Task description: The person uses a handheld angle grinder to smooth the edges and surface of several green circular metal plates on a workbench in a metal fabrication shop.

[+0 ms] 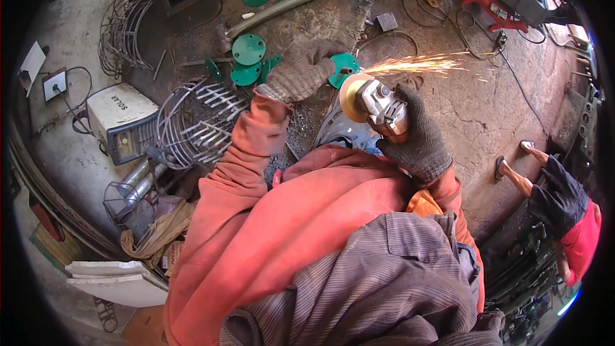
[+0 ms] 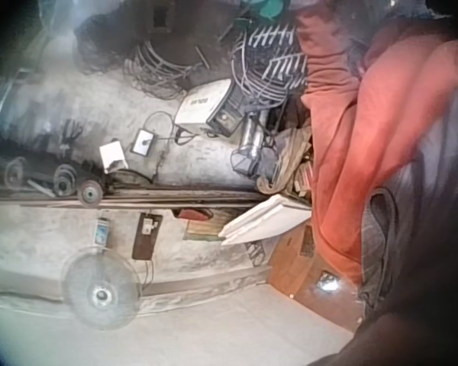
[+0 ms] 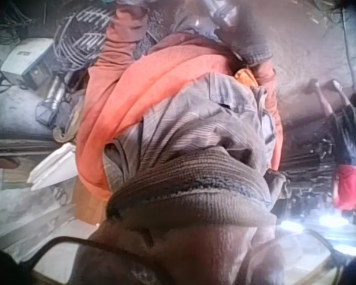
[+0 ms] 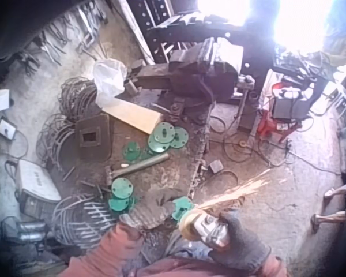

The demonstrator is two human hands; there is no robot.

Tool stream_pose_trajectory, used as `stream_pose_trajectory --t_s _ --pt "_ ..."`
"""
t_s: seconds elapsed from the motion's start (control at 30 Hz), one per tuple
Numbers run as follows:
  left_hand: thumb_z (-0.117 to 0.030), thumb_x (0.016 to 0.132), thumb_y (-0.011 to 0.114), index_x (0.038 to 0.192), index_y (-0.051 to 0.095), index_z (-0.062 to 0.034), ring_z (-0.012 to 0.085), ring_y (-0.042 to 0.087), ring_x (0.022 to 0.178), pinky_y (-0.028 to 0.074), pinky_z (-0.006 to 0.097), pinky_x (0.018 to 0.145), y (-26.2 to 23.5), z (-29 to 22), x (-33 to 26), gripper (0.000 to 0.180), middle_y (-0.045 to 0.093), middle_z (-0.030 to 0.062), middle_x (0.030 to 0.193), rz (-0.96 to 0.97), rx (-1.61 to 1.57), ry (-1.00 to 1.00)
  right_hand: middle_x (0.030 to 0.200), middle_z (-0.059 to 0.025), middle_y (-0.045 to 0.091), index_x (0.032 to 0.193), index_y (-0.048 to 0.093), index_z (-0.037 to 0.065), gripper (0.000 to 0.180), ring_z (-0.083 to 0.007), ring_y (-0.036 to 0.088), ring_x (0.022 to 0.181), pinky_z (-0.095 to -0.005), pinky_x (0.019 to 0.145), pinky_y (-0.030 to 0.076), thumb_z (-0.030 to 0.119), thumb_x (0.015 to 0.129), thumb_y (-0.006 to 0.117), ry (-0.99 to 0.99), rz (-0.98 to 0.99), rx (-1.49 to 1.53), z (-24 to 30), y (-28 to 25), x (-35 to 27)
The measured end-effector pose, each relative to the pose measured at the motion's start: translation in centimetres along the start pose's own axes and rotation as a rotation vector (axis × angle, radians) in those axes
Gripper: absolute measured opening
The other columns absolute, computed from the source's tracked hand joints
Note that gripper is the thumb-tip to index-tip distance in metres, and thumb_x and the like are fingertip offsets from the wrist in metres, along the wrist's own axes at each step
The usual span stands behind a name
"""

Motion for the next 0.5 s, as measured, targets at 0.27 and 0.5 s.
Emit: stream_pose_trajectory --t_s 0.27,0.5 --pt "-0.011 0.089 0.063 0.129 0.07 0.0004 0.0241 0.069 0.109 0.053 0.037 0.097 -0.1 0.0 0.0 0.042 0.073 0.0167 0.122 0.027 0.022 -0.066 0.138 -0.0208 0.061 0.153 0.038 0.005 0.096 -0.0377 0.059 0.132 -0.0426 0.108 0.049 0.007 0.068 0.085 0.078 -0.001 0.059 -0.2 0.1 0.0" --pt "-0.007 0.092 0.061 0.131 0.068 0.0016 0.0213 0.068 0.109 0.052 0.035 0.098 0.2 0.7 0.0 0.041 0.073 0.0138 0.122 0.027 -0.046 -0.054 0.138 -0.0207 0.061 0.152 0.039 0.005 0.096 -0.038 0.059 0.132 -0.0429 0.109 0.048 0.005 0.067 0.084 -0.024 0.038 0.044 0.9 -0.1 0.0"
Point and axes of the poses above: each hand's wrist, its own x-axis towards the middle knuckle, its own y-axis out of the palm, z = x × y, the point moved 4 cm from there along x, towards the middle knuckle
